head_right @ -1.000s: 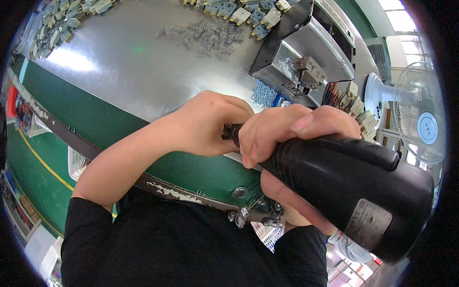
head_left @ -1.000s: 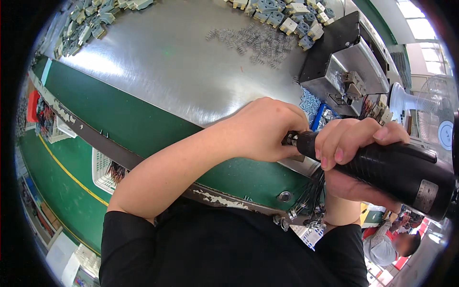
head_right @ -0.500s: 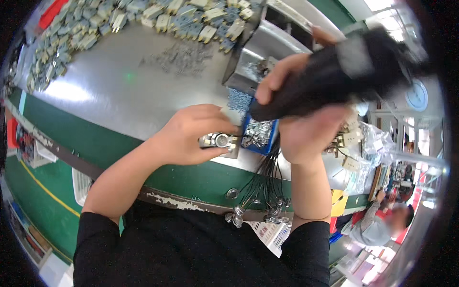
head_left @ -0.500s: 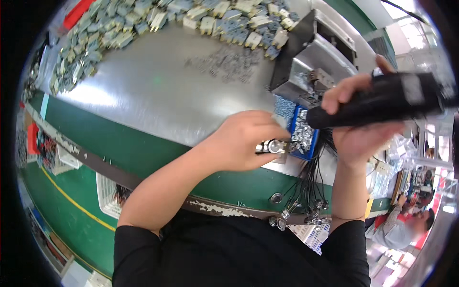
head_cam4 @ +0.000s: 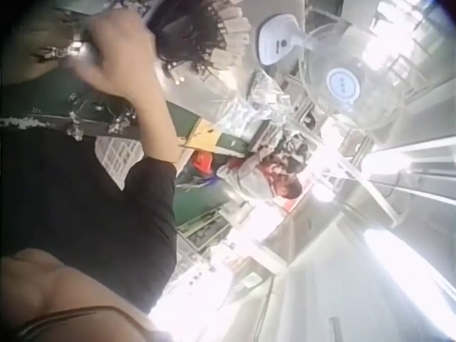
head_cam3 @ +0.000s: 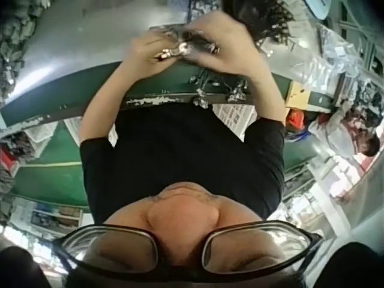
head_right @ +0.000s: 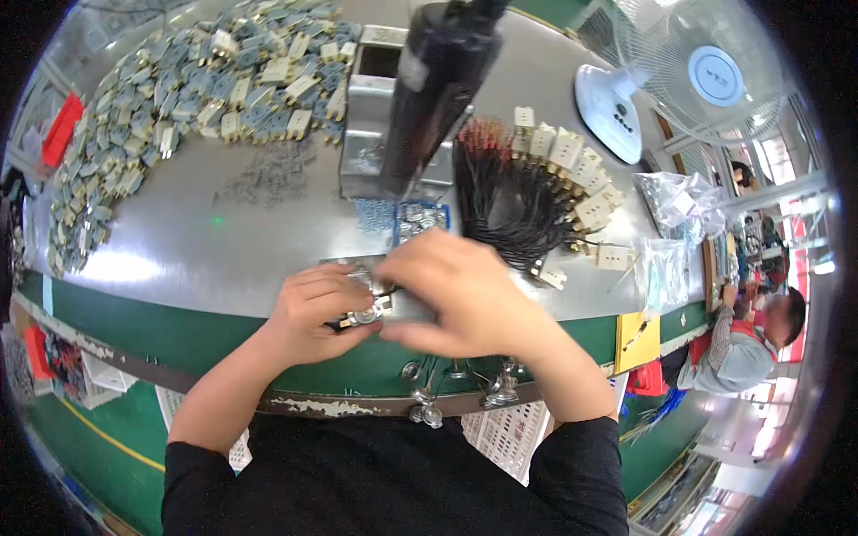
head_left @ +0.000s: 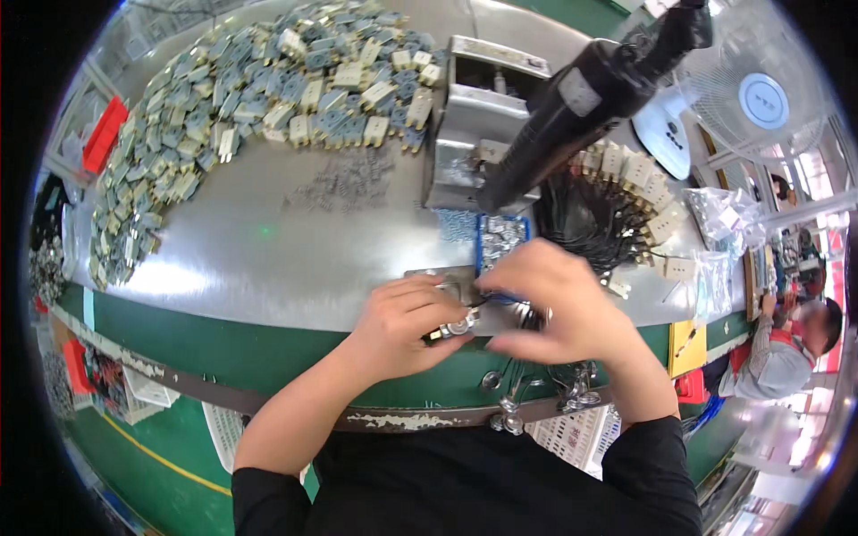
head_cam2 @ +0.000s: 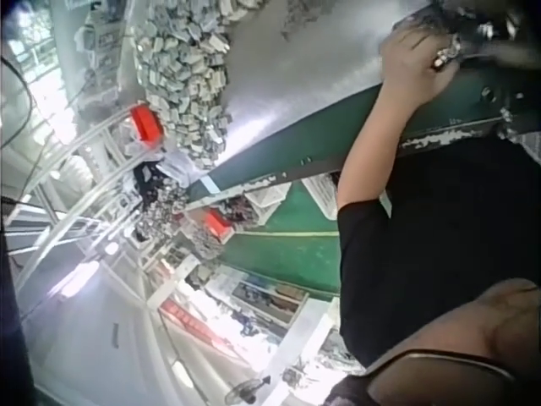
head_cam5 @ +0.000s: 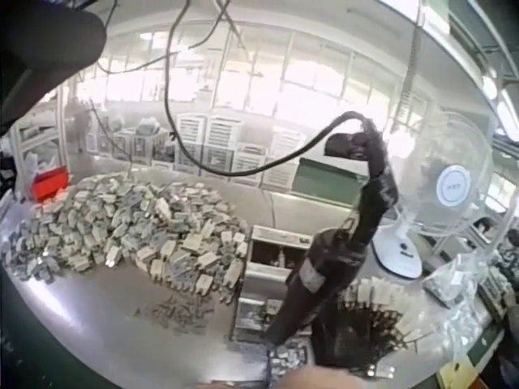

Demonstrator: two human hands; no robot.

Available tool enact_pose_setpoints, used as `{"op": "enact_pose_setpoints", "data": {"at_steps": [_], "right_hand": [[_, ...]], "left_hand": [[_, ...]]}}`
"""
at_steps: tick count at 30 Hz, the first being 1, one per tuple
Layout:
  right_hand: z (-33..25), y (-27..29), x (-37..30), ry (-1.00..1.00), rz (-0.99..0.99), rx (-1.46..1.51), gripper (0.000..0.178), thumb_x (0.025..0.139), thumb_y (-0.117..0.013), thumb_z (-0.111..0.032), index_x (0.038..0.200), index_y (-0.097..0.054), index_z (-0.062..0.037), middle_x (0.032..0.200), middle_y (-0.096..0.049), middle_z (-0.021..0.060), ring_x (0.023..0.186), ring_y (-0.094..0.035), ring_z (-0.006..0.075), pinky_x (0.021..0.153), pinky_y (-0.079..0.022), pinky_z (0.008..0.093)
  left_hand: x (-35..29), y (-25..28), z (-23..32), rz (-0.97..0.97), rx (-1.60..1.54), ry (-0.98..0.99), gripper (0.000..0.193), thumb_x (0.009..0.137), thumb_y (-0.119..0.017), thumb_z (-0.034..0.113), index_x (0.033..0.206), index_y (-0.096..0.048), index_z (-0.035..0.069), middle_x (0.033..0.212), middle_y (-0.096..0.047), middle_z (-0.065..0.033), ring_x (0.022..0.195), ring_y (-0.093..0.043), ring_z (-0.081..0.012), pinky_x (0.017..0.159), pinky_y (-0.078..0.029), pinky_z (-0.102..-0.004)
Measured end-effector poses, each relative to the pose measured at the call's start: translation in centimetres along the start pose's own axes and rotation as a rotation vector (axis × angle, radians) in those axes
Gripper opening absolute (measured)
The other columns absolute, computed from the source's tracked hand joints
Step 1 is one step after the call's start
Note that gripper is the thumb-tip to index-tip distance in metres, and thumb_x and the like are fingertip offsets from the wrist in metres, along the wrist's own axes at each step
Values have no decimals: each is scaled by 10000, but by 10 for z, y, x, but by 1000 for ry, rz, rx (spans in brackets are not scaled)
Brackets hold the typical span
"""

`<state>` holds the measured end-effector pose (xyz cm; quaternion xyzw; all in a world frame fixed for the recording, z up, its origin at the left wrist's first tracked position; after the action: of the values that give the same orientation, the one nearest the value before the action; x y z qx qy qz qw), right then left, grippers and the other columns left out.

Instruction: Assembling electronic parts and wiring harnesses using a power tool at a manufacturing workstation.

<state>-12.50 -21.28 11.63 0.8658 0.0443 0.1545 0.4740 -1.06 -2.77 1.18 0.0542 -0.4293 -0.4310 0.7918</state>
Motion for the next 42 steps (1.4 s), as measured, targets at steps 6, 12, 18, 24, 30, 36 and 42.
{"op": "enact_pose_setpoints", "data": {"at_steps": [6,12,18,24,30,36,42], "right_hand": [[-7,-37,-11,81,107,-156,617,740,-903,-201,1284,-678,-19,1111,-728,113,1026,-728,315,848,-606,421],[19,11,-46,215,466,-423,342,886,-804,-181,1169,-689,-28,1012,-742,115,888,-736,309,735,-602,396],[65,84,-63,-546,795,-1217,393,887,-814,-261,1188,-694,-39,1185,-711,142,1229,-607,394,1035,-481,487],[43,88,-70,-479,848,-1188,360,834,-858,-128,1161,-720,-68,1224,-712,145,1210,-627,348,1018,-495,471],[0,31,-80,-595,16,-12,240,868,-837,-119,1013,-676,-13,811,-709,136,694,-717,293,630,-547,373],[28,4,-104,-660,-85,295,197,899,-791,-93,1015,-661,-1,783,-721,110,682,-713,218,585,-504,358],[46,12,-111,-673,414,1325,375,999,-655,-229,1226,-714,63,918,-773,164,880,-771,218,775,-597,295]], "left_hand": [[8,1,30,129,-129,495,560,746,-963,149,1179,-635,13,904,-794,-91,812,-773,-176,777,-614,-308],[31,-1,59,86,-372,380,587,771,-942,217,1212,-635,-20,1034,-759,-126,916,-770,-215,813,-613,-334],[26,-41,72,-316,-285,217,368,892,-846,326,1151,-744,85,1082,-721,-71,797,-729,-255,711,-593,-379],[17,-54,71,-473,-290,116,290,850,-872,317,999,-758,96,1068,-688,-43,756,-690,-242,663,-555,-364],[6,-63,65,-453,-287,73,304,892,-833,340,815,-663,100,1032,-673,-22,723,-677,-248,657,-548,-372],[9,-55,67,-428,-304,70,244,841,-881,260,860,-697,101,1032,-717,-17,724,-699,-227,649,-552,-337],[14,-41,62,-288,-460,177,354,822,-909,180,1099,-720,67,1019,-740,-42,772,-730,-184,691,-566,-303]]}}
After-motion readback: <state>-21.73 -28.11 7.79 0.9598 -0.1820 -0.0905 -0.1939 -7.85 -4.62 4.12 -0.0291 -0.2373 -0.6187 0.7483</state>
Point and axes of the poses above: each hand's wrist, its own x-axis towards the middle knuckle, its own y-axis out of the back of the hand, z = x × y, the point moved 3 cm from there along x, towards the middle knuckle
